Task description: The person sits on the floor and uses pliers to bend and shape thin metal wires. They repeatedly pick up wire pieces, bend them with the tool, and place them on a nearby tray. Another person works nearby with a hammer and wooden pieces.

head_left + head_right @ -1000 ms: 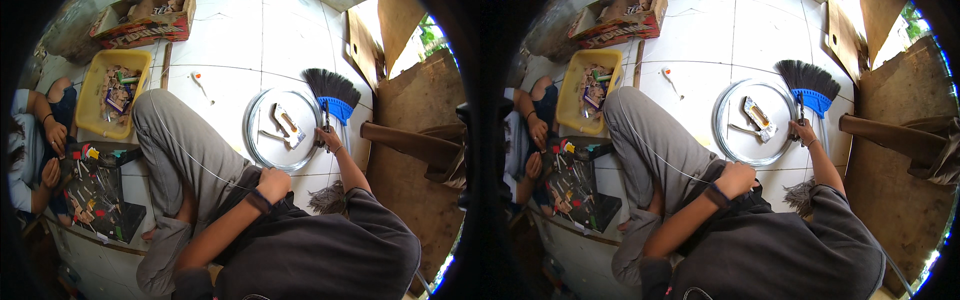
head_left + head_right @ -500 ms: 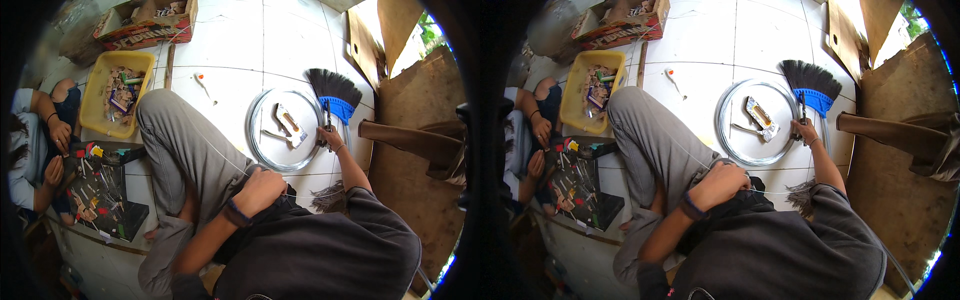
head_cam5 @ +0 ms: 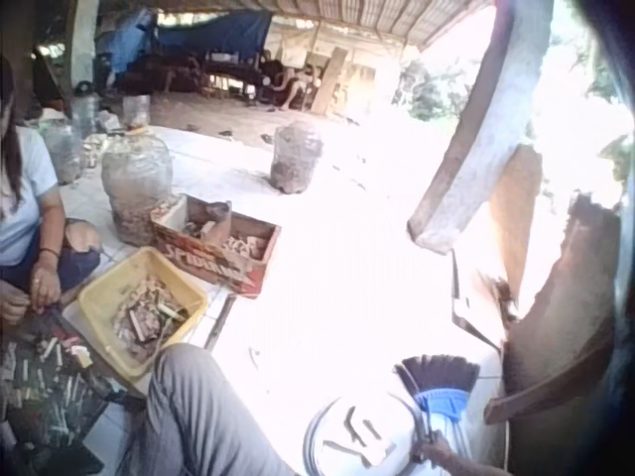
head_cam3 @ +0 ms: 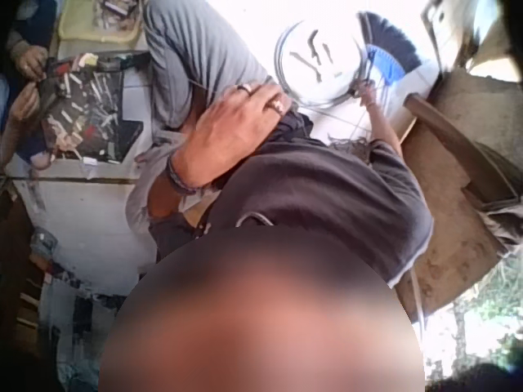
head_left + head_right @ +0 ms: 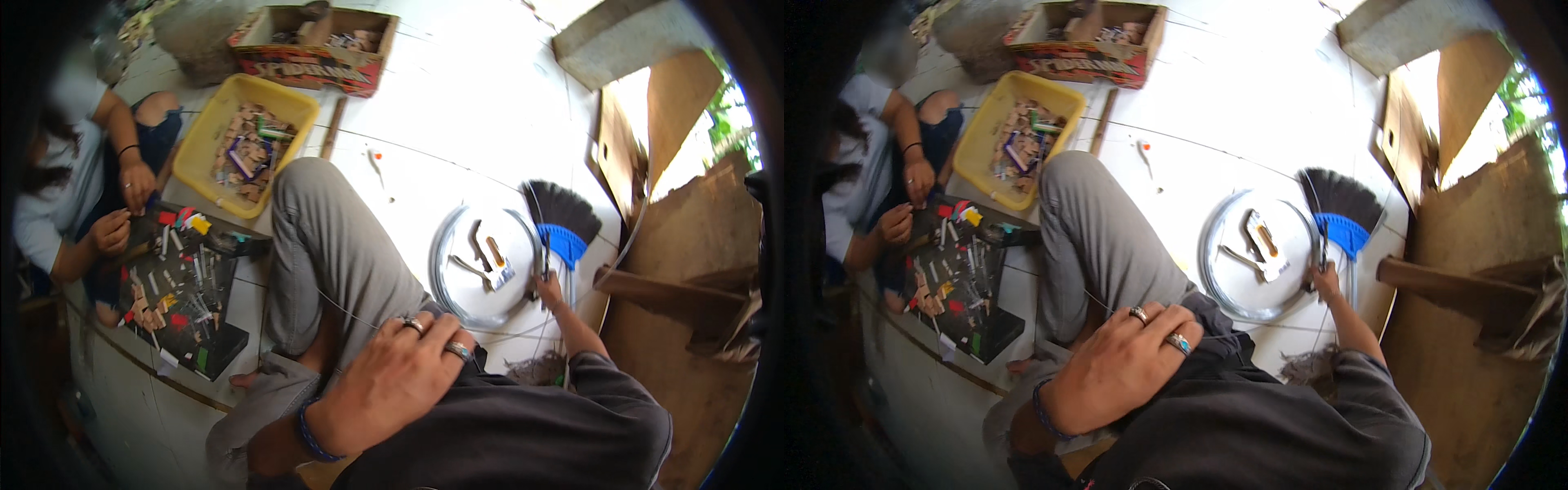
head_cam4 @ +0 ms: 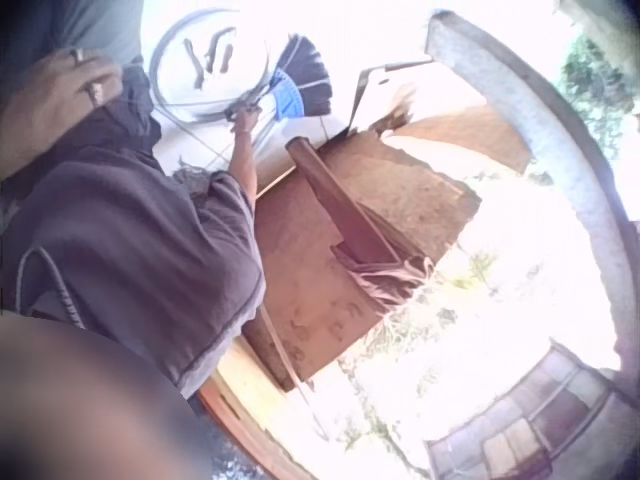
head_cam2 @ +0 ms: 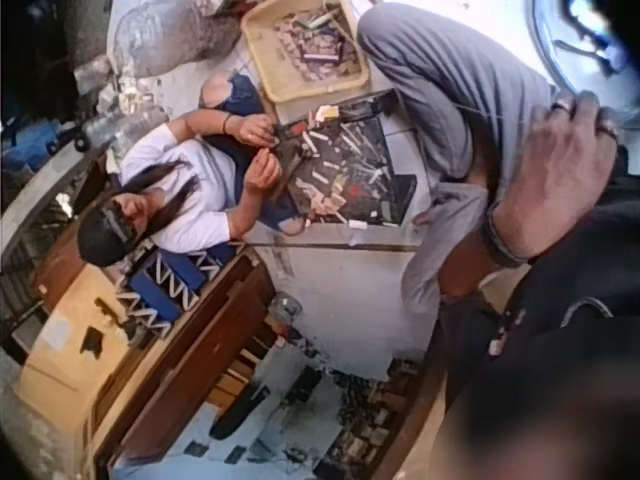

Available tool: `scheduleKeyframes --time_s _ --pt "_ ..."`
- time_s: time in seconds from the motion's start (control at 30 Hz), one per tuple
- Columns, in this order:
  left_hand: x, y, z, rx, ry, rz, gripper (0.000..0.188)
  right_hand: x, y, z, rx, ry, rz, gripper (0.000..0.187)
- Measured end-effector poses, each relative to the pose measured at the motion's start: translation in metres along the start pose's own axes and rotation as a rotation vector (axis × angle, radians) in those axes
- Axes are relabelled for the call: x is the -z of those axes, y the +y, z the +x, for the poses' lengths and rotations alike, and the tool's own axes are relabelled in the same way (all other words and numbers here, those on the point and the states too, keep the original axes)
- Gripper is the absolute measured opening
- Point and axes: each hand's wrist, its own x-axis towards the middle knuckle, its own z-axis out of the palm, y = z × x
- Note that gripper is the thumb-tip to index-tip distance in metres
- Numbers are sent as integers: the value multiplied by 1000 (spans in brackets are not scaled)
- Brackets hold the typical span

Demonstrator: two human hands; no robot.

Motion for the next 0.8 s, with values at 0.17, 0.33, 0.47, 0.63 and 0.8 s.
scheduleKeyframes --time_s 0.17,0.33,0.47,0.63,0.8 --pt "47 10 5 32 306 207 24 -24 55 -47 -115 79 -86 37" --pt "83 5 21 -88 740 198 6 -39 87 -76 -483 -69 17 46" --pt "96 -15 38 -61 850 130 13 -25 59 -94 -491 56 -104 37" --pt "65 -27 41 -28 1007 -296 16 3 -4 -90 -200 380 225 36" --pt "-2 -34 7 51 965 -1020 11 36 -89 -45 150 397 325 48"
